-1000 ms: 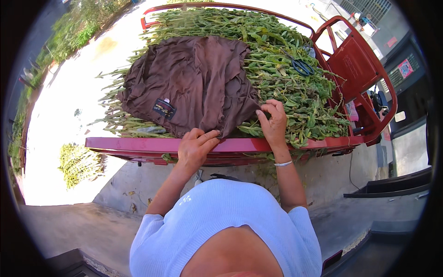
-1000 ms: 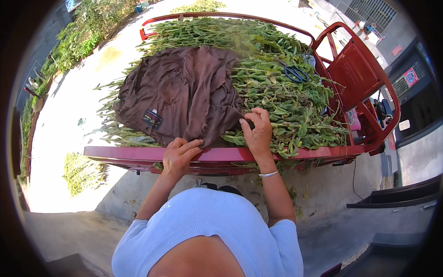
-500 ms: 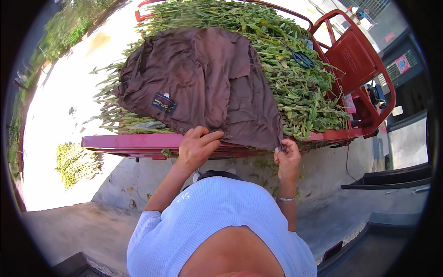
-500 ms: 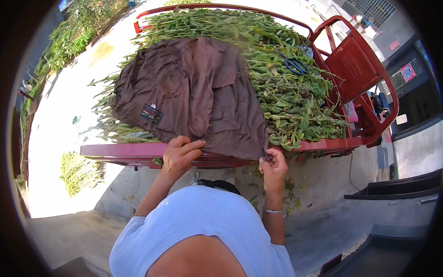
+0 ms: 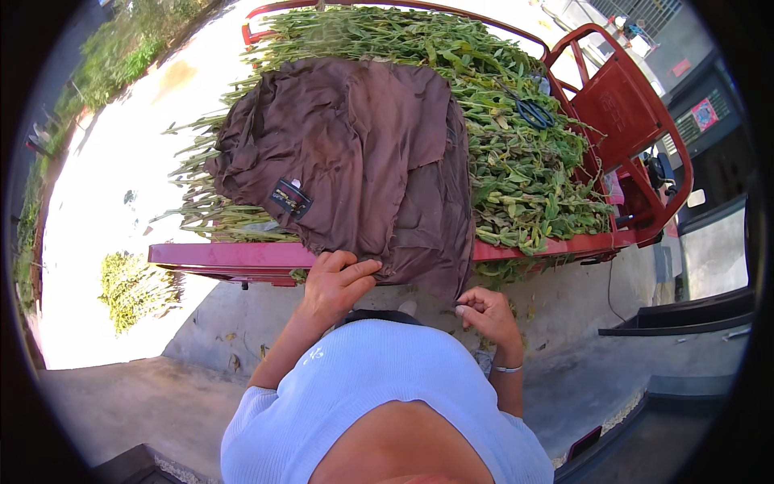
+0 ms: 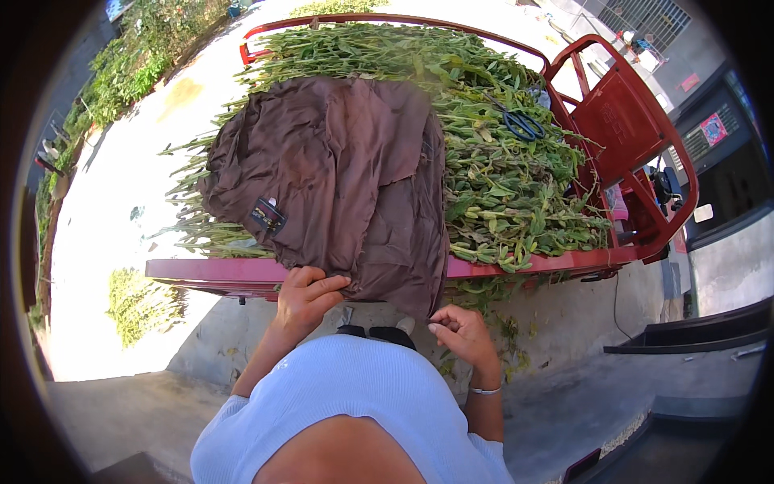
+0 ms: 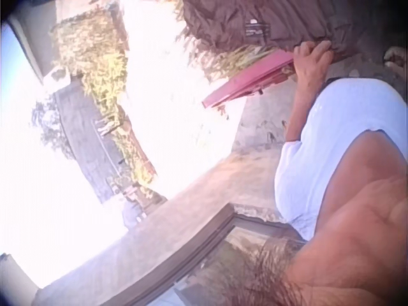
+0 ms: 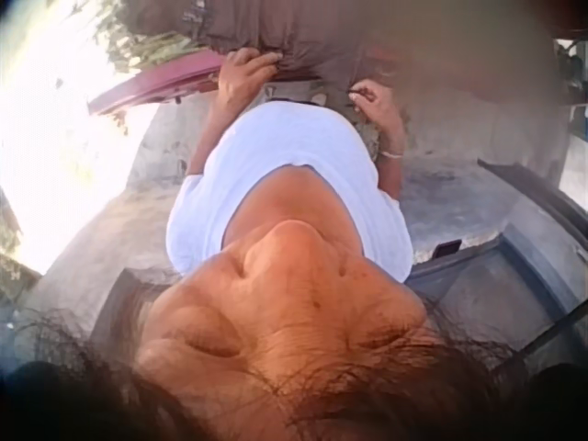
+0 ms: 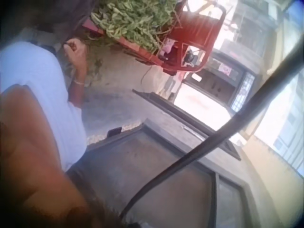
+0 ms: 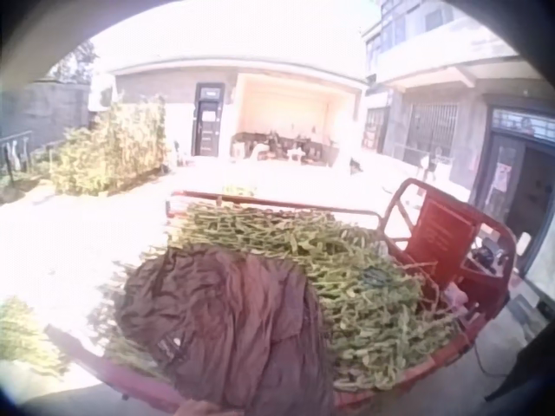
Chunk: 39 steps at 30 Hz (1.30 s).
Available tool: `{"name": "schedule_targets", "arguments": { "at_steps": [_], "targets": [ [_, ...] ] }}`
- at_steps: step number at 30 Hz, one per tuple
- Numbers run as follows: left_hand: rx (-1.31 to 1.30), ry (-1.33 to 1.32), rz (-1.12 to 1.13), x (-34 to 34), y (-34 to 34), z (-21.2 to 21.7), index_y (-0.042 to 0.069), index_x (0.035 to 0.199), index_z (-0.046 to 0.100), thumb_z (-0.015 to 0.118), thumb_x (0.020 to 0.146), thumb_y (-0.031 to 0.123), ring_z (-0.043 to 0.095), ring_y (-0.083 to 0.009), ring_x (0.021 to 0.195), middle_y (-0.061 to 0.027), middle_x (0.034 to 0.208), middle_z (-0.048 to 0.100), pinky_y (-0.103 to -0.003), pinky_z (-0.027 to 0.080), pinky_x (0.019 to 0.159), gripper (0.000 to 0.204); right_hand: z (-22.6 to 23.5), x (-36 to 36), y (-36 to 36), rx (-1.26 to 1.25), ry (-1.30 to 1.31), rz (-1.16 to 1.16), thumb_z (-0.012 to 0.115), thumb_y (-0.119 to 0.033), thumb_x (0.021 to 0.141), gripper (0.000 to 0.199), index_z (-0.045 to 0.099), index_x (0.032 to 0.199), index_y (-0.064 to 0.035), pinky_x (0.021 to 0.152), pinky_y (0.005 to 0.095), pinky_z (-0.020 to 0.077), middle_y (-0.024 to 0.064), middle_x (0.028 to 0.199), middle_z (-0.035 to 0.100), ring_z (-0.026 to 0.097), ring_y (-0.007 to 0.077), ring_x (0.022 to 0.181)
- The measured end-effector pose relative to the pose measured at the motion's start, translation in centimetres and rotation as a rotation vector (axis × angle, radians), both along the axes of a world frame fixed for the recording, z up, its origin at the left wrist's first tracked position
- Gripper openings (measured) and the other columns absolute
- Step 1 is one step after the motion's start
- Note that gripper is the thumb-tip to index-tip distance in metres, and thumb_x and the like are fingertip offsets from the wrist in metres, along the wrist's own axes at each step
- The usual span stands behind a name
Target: The person spreads a brown piece of fabric over a large pile of green leafy vegetables on a red cart. Using a pair of scissors, the person cuts the fabric into strips along the edge of the pile, trimming the material to fit the load.
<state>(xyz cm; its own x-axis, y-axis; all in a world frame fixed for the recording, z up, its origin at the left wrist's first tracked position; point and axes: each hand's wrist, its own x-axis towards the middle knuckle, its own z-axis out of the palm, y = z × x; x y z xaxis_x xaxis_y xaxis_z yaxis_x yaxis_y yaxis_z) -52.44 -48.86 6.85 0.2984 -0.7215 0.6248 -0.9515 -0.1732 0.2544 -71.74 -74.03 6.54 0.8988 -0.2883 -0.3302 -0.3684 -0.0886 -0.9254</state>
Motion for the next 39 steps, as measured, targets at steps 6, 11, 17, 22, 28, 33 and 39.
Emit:
{"name": "schedule_targets", "arguments": {
  "at_steps": [6, 11, 17, 22, 28, 33, 39],
  "targets": [
    [-0.056, 0.054, 0.06, 0.1, 0.6, 0.2, 0.008, 0.072, 0.063, 0.062, 0.059, 0.012, 0.057, -0.02, 0.076, 0.0004, 0.099, 0.07, -0.033, 0.044, 0.064, 0.014, 8.4, 4.5, -3.9, -0.5, -0.279, 0.139, 0.072, -0.002, 0.075, 0.027, 0.063, 0.101, 0.001, 0.056, 0.0227, 0.0462, 0.0086, 0.082, 0.064, 0.059, 0.0102, 0.066],
    [-0.016, 0.026, 0.184, -1.1, -0.4, 0.3, 0.01, 0.072, 0.063, 0.063, 0.059, 0.014, 0.056, -0.0189, 0.08, 0.0033, 0.101, 0.069, -0.032, 0.045, 0.067, 0.014, 11.8, 19.3, -13.7, -0.822, -0.553, 0.133, 0.065, -0.006, 0.079, 0.019, 0.063, 0.096, 0.0034, 0.059, 0.026, 0.0482, 0.008, 0.076, 0.064, 0.06, 0.0125, 0.065],
    [-0.157, 0.12, 0.449, -3.7, -2.3, -0.1, 0.006, 0.067, 0.062, 0.062, 0.065, 0.004, 0.058, -0.025, 0.081, -0.0019, 0.09, 0.072, -0.034, 0.046, 0.073, 0.003, 5.1, 38.2, -21.4, -1.194, -0.56, 0.313, 0.063, -0.004, 0.069, 0.047, 0.059, 0.116, -0.0085, 0.081, 0.043, 0.0499, 0.017, 0.098, 0.066, 0.064, 0.0342, 0.09],
    [-0.243, 0.202, 0.634, -5.2, -3.5, -0.4, 0.002, 0.067, 0.058, 0.06, 0.07, -0.006, 0.058, -0.0288, 0.09, -0.0054, 0.089, 0.071, -0.037, 0.046, 0.084, 0.009, 1.7, 44.3, -24.0, -0.833, -0.546, 0.395, 0.059, -0.003, 0.07, 0.027, 0.069, 0.095, -0.0064, 0.067, 0.0365, 0.0518, 0.0128, 0.081, 0.069, 0.065, 0.0253, 0.072],
    [-0.457, 0.298, 0.748, -5.9, -3.6, -1.6, 0.002, 0.066, 0.054, 0.054, 0.068, -0.012, 0.059, -0.0292, 0.093, -0.0063, 0.088, 0.071, -0.038, 0.045, 0.089, 0.014, 7.5, 39.6, -27.9, -0.465, -0.533, 0.289, 0.048, 0.009, 0.078, 0.025, 0.066, 0.091, -0.0016, 0.046, 0.0224, 0.0457, 0.0029, 0.071, 0.066, 0.059, 0.0074, 0.055],
    [-0.585, 0.354, 0.68, -4.9, -2.6, -1.7, 0.0, 0.065, 0.051, 0.052, 0.068, -0.015, 0.059, -0.0288, 0.091, -0.0102, 0.088, 0.071, -0.035, 0.046, 0.085, 0.015, 6.9, 34.4, -32.7, -0.633, -0.554, 0.33, 0.051, 0.01, 0.074, 0.02, 0.065, 0.083, -0.0004, 0.053, 0.0242, 0.0465, 0.004, 0.07, 0.064, 0.059, 0.0089, 0.059],
    [-0.452, 0.354, 0.649, -4.6, -3.0, -0.2, 0.0, 0.065, 0.05, 0.053, 0.067, -0.015, 0.059, -0.0286, 0.09, -0.0103, 0.089, 0.071, -0.035, 0.046, 0.084, 0.015, 3.5, 30.0, -33.5, -1.041, -0.614, 0.174, 0.055, 0.009, 0.07, 0.02, 0.06, 0.088, 0.0006, 0.066, 0.0305, 0.0484, 0.0102, 0.074, 0.062, 0.061, 0.0189, 0.068]
  ]
}}
